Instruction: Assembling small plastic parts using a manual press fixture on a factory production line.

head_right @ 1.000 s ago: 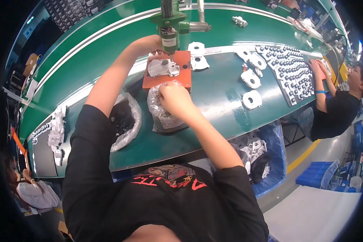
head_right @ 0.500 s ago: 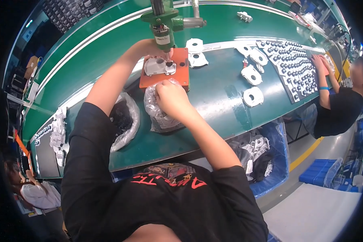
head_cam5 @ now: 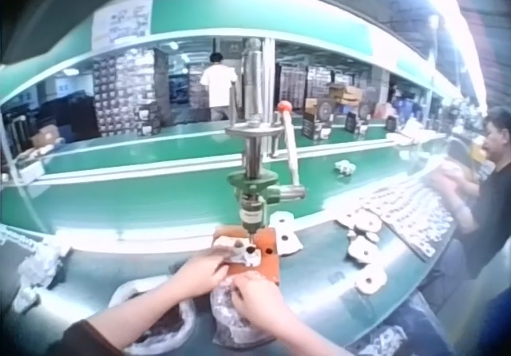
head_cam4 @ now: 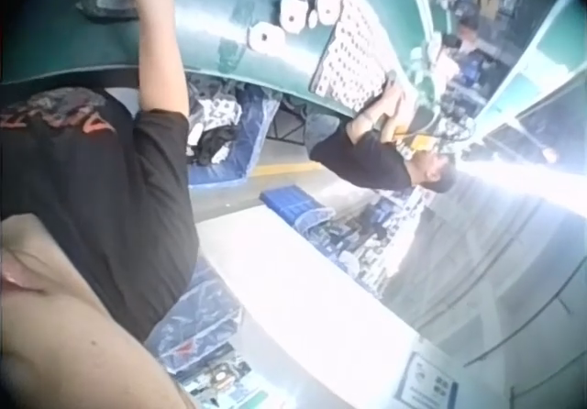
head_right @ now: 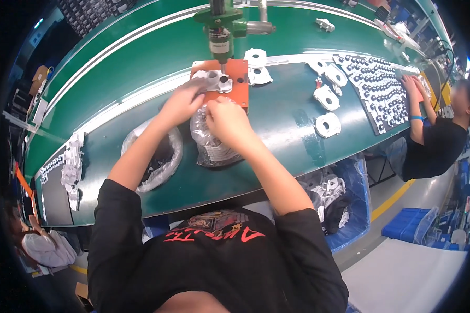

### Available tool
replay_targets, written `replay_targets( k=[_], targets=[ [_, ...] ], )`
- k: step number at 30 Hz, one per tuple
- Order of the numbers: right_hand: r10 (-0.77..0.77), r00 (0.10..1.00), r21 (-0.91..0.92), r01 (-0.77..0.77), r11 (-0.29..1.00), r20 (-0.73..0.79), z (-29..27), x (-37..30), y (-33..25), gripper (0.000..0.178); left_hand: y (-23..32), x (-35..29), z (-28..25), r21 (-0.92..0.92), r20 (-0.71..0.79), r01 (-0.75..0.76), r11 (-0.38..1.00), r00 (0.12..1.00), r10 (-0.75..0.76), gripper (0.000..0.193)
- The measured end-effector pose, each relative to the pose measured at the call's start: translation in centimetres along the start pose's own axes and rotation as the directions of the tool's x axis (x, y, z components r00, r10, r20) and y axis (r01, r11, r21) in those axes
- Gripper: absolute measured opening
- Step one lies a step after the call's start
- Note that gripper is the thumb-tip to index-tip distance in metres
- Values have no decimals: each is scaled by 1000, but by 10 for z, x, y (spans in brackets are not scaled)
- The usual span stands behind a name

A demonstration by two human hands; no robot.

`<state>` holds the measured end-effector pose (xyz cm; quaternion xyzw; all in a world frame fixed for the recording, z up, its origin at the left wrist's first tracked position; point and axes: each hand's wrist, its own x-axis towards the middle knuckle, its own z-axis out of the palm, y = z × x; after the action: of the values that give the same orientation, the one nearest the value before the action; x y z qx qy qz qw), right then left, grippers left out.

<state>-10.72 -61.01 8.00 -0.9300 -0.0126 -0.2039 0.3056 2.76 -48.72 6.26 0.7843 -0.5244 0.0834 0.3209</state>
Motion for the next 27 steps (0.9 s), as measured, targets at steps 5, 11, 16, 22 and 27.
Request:
replay_targets(
  k=[5,11,16,22,27],
  targets=[
    [95,995,108,-94,990,-10,-6,7,6,13,5,-3,8,132,-19,1,991,1000,1,28],
    [303,952,445,-260,857,-28,-18,26,37,10,6,-7,9,150,-94,-12,989,995,27,24],
    [333,936,378,-269,886,-113,-18,49,82,18,8,-7,10,126,-70,19,992,998,-10,27],
    [304,940,435,-213,875,-151,0,60,80,17,8,-9,13,210,-173,-15,978,984,53,17],
    [318,937,452,-222,864,-147,3,62,84,18,7,-10,15,205,-210,-23,978,975,67,17]
  ],
)
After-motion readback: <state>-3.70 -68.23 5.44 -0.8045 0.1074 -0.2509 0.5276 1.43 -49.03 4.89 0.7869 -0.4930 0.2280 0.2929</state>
